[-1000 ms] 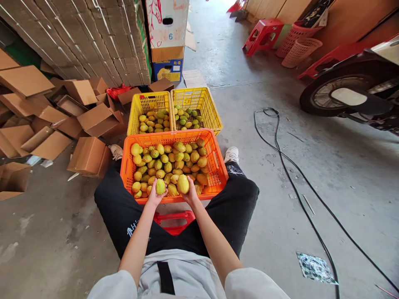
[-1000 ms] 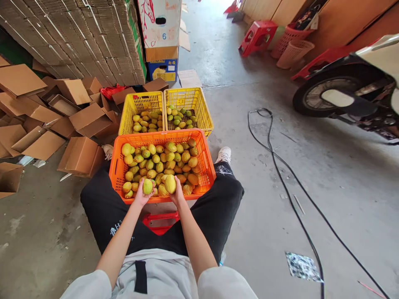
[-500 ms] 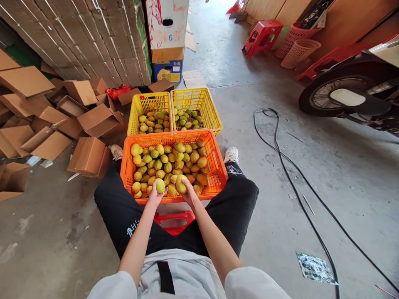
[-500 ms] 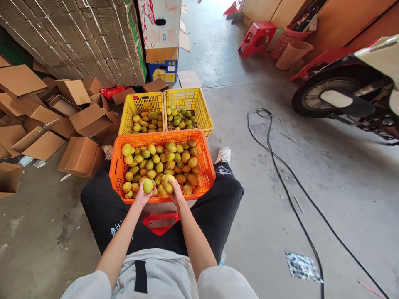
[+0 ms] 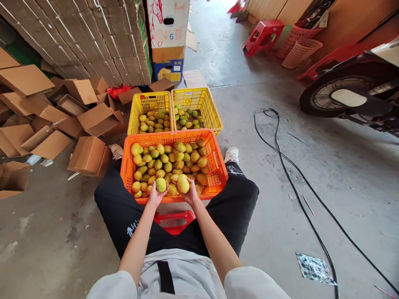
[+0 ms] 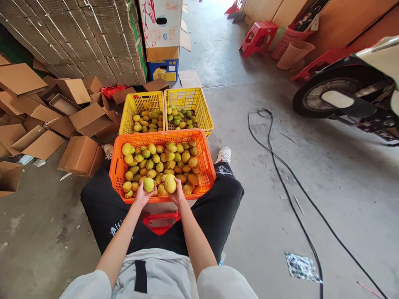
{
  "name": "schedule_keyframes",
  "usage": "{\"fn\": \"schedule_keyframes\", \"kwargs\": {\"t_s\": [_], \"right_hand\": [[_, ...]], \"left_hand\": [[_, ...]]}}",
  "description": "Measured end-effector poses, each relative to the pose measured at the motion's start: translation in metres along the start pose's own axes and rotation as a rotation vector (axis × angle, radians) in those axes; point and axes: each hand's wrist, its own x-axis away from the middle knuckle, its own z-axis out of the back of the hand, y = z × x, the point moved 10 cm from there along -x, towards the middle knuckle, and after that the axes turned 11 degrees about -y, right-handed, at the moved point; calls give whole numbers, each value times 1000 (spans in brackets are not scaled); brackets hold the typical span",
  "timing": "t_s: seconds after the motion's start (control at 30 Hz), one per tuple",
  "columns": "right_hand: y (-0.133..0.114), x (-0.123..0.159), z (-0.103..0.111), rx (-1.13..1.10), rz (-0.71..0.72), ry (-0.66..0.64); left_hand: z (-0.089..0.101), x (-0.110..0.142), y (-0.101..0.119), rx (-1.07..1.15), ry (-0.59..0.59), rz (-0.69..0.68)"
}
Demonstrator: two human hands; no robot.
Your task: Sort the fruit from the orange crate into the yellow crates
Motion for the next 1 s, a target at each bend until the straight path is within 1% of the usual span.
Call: {"fn": "schedule_keyframes", "kwargs": {"t_s": [0.1,0.17,0.27,0.33,0.4,0.53,0.67,0.73,0.8,0.87,0.93,1.0], "right_hand": [[-1,1,1,18,2,3],[-1,2,0,18,-14,-5],[2,4,-5,8,-47,-50],[2,5,-8,2,-37,-81],[0,5,-8,-4,-7,-80],[-6,3,2,15,64,13],[-27,1,10,84,197,76],[-37,1,12,124,232,91],[-41,2,14,150,233,101],[-42,2,14,156,213,100],[-39,2,12,160,181,81],[-34,2,9,166,130,49]], "left_hand": [[-4,2,2,5,-7,3],[-6,4,5,-15,-13,-24],[-8,9,15,-108,-17,-135],[-11,11,20,-179,-29,-204],[-14,11,22,-229,-47,-226],[-21,5,25,-233,-71,-207],[-20,0,30,-116,-26,-216],[-18,-2,29,-79,-1,-215],[-18,-4,25,-59,-2,-188],[-21,-5,20,-54,-48,-156],[-26,-6,17,-68,-108,-127],[-26,-6,13,-75,-111,-90]]}}
